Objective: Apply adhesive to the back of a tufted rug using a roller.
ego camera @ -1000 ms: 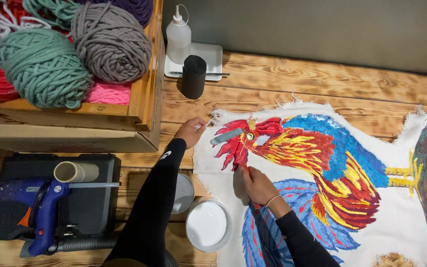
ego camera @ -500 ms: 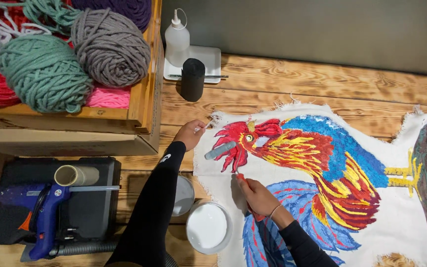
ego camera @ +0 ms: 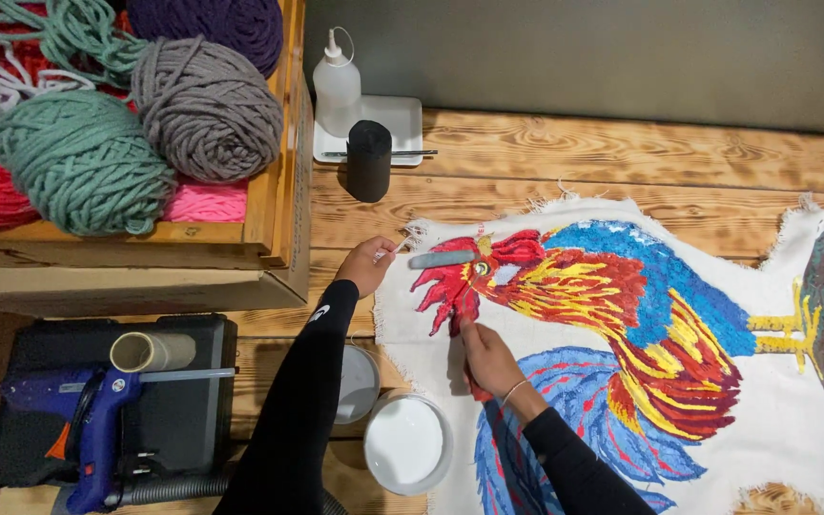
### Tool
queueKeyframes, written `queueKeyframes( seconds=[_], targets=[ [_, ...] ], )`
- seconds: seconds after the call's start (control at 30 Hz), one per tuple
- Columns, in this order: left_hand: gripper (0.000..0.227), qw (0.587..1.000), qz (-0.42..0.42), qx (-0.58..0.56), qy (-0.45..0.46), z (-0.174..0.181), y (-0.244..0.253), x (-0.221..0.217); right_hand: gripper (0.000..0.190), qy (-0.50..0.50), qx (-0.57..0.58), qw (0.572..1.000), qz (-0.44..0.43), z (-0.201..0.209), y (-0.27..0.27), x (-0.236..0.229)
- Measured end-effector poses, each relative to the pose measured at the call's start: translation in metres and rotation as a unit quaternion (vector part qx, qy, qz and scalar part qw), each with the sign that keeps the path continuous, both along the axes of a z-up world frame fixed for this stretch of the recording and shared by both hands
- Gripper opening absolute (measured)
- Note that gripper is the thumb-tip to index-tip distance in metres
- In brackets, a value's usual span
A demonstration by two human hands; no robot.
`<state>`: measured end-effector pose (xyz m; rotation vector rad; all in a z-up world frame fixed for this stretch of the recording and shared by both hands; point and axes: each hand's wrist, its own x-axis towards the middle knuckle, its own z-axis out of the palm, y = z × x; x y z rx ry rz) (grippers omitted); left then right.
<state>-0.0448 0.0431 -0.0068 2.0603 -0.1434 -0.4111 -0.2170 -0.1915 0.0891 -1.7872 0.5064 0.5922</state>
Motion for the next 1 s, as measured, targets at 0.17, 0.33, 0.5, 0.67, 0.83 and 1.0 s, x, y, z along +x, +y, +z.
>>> queueKeyframes(
  seconds=[0.17,0.33,0.5,0.67,0.83,1.0],
  targets=[
    [0.022,1.0,-0.001,0.007,0.01,0.008,-0.001,-0.001,0.056,-0.023,-0.023,0.999,-0.021,-0.013,-0.014,0.035],
    [0.023,1.0,-0.003,0.012,0.011,0.007,0.001,-0.001,0.055,-0.022,-0.026,0.999,-0.009,-0.002,-0.015,0.064],
    [0.025,1.0,-0.001,-0.003,0.012,0.008,0.002,-0.001,0.057,-0.004,0.069,0.997,-0.045,0.04,-0.021,0.059],
    [0.026,1.0,0.004,-0.011,0.008,0.0,0.002,0.001,0.06,-0.016,0.066,0.996,-0.057,0.056,-0.039,0.024],
    [0.032,0.998,-0.015,-0.056,-0.018,-0.004,0.008,-0.005,0.059,-0.003,0.05,0.998,-0.028,0.071,-0.057,-0.025],
    [0.057,0.999,-0.022,-0.04,0.027,0.052,0.018,-0.039,0.05,-0.001,0.012,1.0,0.023,0.098,-0.055,-0.072]
  ],
)
